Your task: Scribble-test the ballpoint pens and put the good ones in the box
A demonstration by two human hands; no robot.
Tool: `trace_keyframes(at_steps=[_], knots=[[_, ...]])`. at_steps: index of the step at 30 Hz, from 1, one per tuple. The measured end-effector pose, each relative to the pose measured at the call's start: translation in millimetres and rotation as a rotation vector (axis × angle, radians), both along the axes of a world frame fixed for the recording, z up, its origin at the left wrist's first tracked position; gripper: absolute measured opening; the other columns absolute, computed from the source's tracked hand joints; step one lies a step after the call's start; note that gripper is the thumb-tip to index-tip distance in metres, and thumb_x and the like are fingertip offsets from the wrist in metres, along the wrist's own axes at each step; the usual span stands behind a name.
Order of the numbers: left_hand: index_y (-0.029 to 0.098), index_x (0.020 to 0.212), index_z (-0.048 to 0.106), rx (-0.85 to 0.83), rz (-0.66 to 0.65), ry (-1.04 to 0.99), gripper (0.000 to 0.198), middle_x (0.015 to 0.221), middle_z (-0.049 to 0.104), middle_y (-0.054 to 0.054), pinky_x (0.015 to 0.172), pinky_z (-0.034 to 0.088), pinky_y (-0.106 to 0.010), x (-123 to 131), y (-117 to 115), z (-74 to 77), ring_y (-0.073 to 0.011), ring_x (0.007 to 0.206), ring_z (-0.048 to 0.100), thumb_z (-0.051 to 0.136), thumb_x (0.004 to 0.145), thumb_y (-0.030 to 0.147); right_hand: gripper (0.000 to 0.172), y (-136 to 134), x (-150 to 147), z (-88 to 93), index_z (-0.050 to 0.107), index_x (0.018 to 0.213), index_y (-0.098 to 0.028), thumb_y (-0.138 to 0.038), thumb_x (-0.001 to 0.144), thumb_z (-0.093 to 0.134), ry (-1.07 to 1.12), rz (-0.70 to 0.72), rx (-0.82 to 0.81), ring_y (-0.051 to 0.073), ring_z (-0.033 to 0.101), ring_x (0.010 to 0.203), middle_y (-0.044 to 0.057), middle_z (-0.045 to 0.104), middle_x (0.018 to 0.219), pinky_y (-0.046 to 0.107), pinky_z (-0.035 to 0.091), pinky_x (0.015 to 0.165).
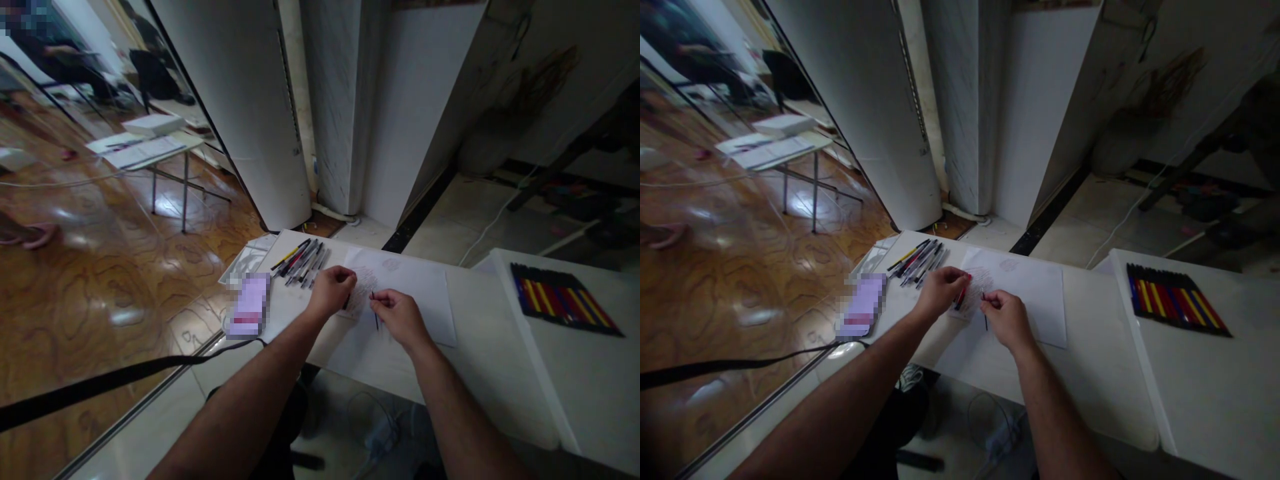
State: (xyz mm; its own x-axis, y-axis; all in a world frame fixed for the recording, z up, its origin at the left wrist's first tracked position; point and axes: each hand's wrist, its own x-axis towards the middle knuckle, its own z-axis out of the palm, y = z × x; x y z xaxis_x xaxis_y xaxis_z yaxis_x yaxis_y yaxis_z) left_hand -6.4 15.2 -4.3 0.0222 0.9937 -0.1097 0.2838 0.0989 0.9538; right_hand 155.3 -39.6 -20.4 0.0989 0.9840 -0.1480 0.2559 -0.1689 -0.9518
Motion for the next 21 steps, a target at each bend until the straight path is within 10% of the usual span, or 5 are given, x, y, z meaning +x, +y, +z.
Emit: trace_keyframes(at_steps=[5,21], knots=[[0.015,0.087,0.074,0.067,-0.054,0.374,0.017,0.076,0.073,-0.005,0.065,0.045,-0.023,2.1,-5.2,4.0,-0.013,0.067,0.063,0.066,0.074,0.021,0.025,2.6,4.4,-5.3,0.068,0.08,-0.015,-0.037,0.068,0.067,-0.023,-0.079,-0.017,0.017,0.062,0.062,0.006,0.07,0.071,0.027,0.047,0.056],[0.017,0.087,0.075,0.063,-0.085,0.512,0.017,0.082,0.075,-0.006,0.068,0.044,-0.024,-3.8,-2.6,3.1,-0.0154,0.073,0.065,0.063,0.078,0.023,0.026,5.7,6.8,-10.3,0.069,0.079,-0.015,-0.039,0.07,0.065,-0.148,-0.107,-0.015,0.017,0.064,0.059,0.007,0.072,0.071,0.025,0.047,0.055]])
